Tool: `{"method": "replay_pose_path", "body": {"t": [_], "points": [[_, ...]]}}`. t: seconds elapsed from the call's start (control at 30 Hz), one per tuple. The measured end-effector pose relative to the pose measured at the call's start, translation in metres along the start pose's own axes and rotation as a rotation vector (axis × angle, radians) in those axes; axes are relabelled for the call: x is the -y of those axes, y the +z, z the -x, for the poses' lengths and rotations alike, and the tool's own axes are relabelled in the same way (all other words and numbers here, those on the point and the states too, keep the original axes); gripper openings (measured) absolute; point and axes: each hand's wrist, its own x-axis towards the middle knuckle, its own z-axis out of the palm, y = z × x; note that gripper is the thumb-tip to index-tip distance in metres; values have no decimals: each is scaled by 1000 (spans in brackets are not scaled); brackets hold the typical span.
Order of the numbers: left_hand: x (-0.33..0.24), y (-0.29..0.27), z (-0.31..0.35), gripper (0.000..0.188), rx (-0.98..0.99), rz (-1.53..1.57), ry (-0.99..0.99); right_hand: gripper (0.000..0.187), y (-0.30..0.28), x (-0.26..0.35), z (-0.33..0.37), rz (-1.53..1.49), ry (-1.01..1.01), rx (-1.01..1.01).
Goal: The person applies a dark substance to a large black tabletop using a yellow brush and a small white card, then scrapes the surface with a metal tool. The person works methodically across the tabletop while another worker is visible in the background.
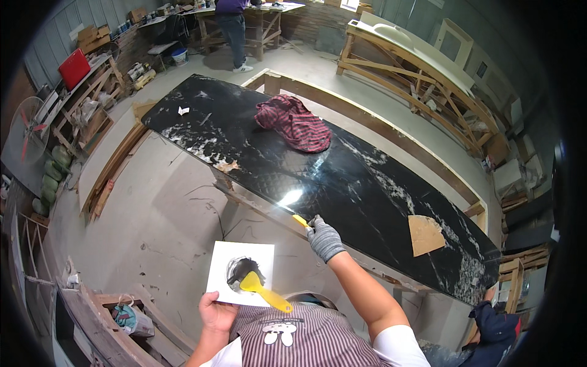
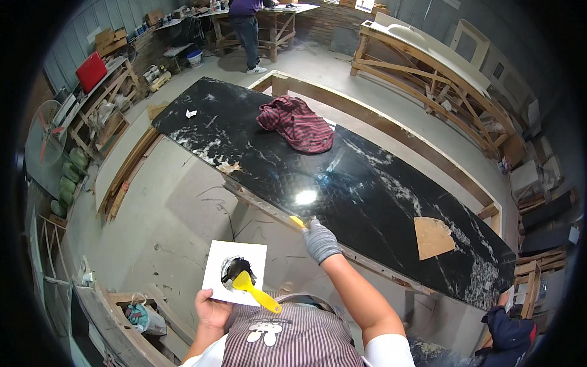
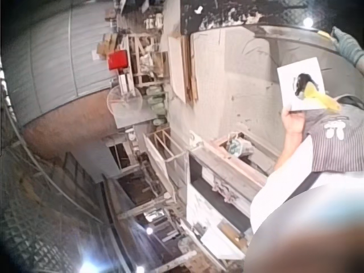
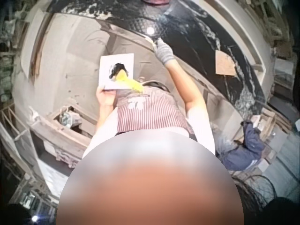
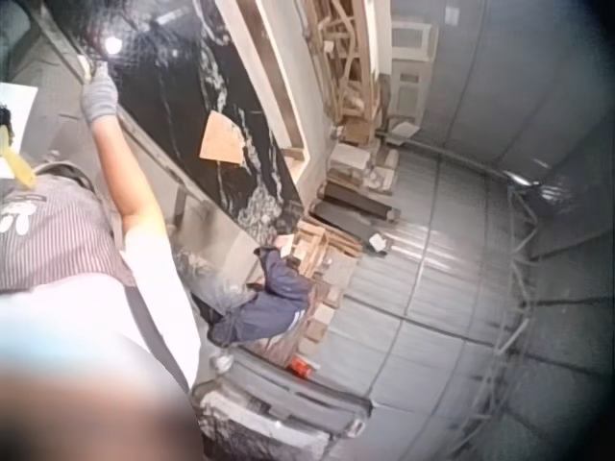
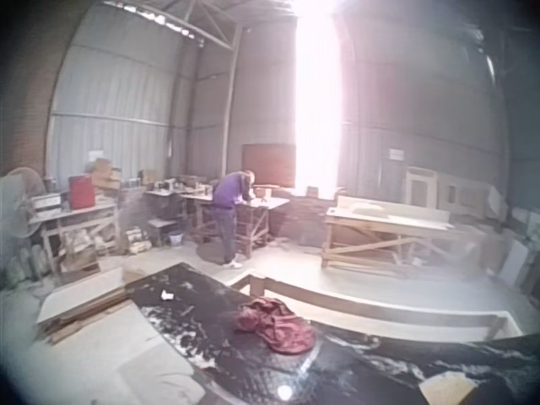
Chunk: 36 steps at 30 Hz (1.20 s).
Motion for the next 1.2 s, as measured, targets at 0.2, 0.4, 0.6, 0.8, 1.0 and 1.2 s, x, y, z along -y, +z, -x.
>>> {"method": "replay_pose_path", "body": {"t": [0.2, 0.4, 0.6, 0.8, 1.0, 1.2], "points": [[-9, -7, -6, 65, -14, 13, 11, 25, 11, 13, -29, 78, 95, 34], [-12, -6, -13, 64, -1, 39, -10, 35, 1, 14, -31, 134, 114, 98], [-15, -12, -20, 64, 2, 51, -16, 31, 2, 19, -26, 105, 89, 86], [-17, -5, -19, 67, 18, 30, -20, 27, 18, 29, -46, 95, 147, 47], [-20, -7, -19, 67, -1, 36, 1, 27, 10, 19, -34, 86, 145, 59], [-18, 0, -20, 66, 16, -30, -37, 33, 12, 34, -47, 51, 151, 111]]}}
